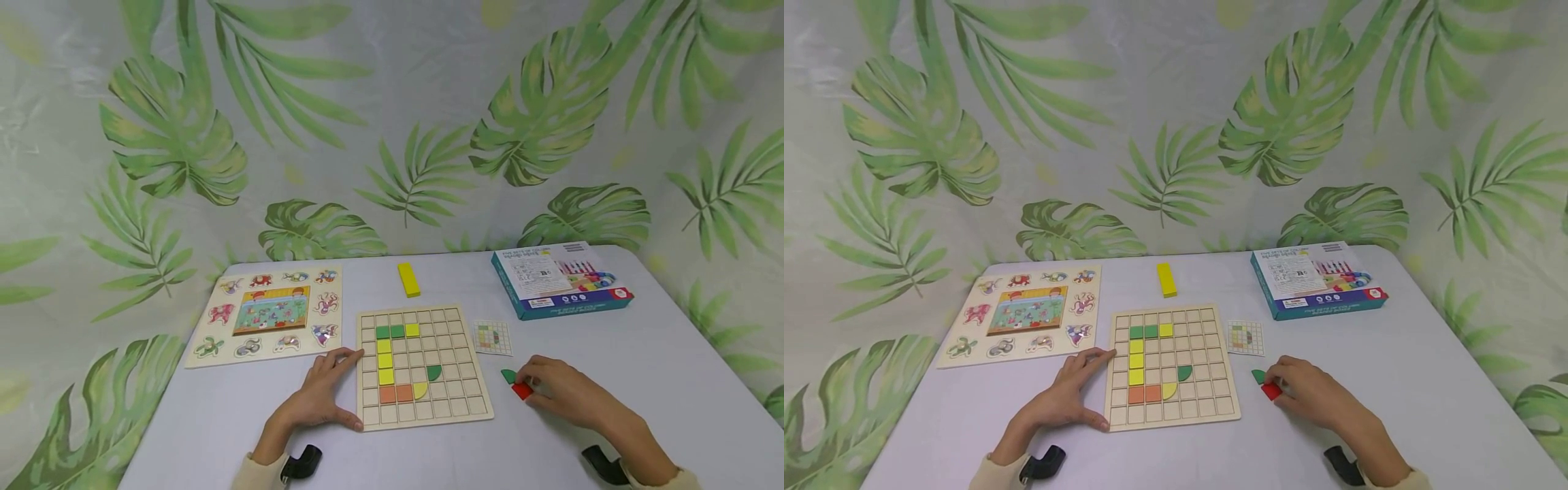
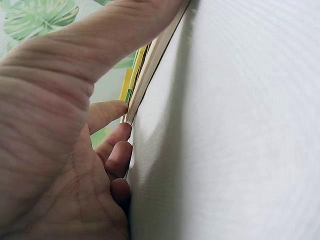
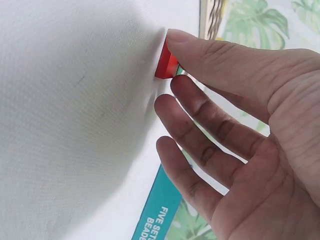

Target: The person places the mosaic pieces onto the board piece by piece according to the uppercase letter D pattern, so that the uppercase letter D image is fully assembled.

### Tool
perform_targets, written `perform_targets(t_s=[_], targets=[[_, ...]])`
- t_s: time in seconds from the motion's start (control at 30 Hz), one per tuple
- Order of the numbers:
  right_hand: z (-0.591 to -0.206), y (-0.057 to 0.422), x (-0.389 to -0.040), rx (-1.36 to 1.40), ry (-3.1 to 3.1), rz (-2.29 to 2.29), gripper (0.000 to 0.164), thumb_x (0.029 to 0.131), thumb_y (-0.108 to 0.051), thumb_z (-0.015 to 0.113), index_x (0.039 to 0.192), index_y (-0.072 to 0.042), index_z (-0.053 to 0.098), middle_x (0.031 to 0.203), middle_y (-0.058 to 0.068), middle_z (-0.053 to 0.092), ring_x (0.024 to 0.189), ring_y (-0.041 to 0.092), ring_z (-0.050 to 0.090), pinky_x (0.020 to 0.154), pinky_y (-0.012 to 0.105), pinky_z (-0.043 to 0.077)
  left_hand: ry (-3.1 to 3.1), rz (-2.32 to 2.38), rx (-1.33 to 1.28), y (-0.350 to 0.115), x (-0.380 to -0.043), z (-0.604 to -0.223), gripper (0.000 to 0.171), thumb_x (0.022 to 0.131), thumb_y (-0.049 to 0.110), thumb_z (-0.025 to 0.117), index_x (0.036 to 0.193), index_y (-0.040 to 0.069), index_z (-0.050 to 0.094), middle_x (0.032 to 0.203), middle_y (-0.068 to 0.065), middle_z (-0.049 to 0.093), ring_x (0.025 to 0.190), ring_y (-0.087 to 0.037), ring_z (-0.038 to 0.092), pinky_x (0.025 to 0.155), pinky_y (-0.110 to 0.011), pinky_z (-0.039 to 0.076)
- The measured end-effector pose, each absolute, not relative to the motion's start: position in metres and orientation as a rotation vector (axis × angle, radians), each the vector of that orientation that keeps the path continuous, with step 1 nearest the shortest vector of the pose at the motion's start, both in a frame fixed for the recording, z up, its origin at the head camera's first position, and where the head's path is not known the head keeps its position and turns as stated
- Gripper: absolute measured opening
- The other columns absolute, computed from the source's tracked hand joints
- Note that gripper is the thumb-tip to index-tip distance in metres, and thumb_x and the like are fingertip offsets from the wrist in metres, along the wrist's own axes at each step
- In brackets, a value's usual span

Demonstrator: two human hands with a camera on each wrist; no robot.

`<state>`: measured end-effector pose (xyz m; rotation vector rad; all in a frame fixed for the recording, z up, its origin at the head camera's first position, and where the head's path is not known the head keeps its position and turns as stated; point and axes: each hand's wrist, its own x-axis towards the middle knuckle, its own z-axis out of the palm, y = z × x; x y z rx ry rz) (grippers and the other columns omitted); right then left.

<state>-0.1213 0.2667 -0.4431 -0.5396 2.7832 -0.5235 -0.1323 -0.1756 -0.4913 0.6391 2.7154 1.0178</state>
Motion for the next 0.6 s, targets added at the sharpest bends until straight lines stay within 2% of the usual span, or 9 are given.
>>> perform_targets(t_s=[0.37, 0.6], targets=[[-0.4459, 0.2669, -0.1236, -0.559, 2.783, -0.527, 0.024, 0.079, -0.015, 0.084, 0.099, -0.019, 0.07, 0.093, -0.009, 0.06, 0.083, 0.009, 0.055, 0.076, 0.029, 0.054, 2.697, 1.01, 0.615, -0.1758, -0.1324, -0.4907, 0.126, 0.05, 0.049, 0.097, 0.156, 0.016, 0.037, 0.153, -0.008, 0.034, 0.123, -0.025, 0.034, 0.104, -0.053, 0.03], [-0.4426, 0.2644, -0.1224, -0.549, 2.787, -0.503, 0.023, 0.078, -0.018, 0.085, 0.095, -0.02, 0.07, 0.094, -0.009, 0.062, 0.085, 0.01, 0.054, 0.079, 0.033, 0.055, 2.689, 1.004, 0.604, -0.1753, -0.134, -0.492, 0.127, 0.05, 0.052, 0.096, 0.156, 0.018, 0.036, 0.154, -0.006, 0.034, 0.124, -0.024, 0.033, 0.105, -0.054, 0.029]])
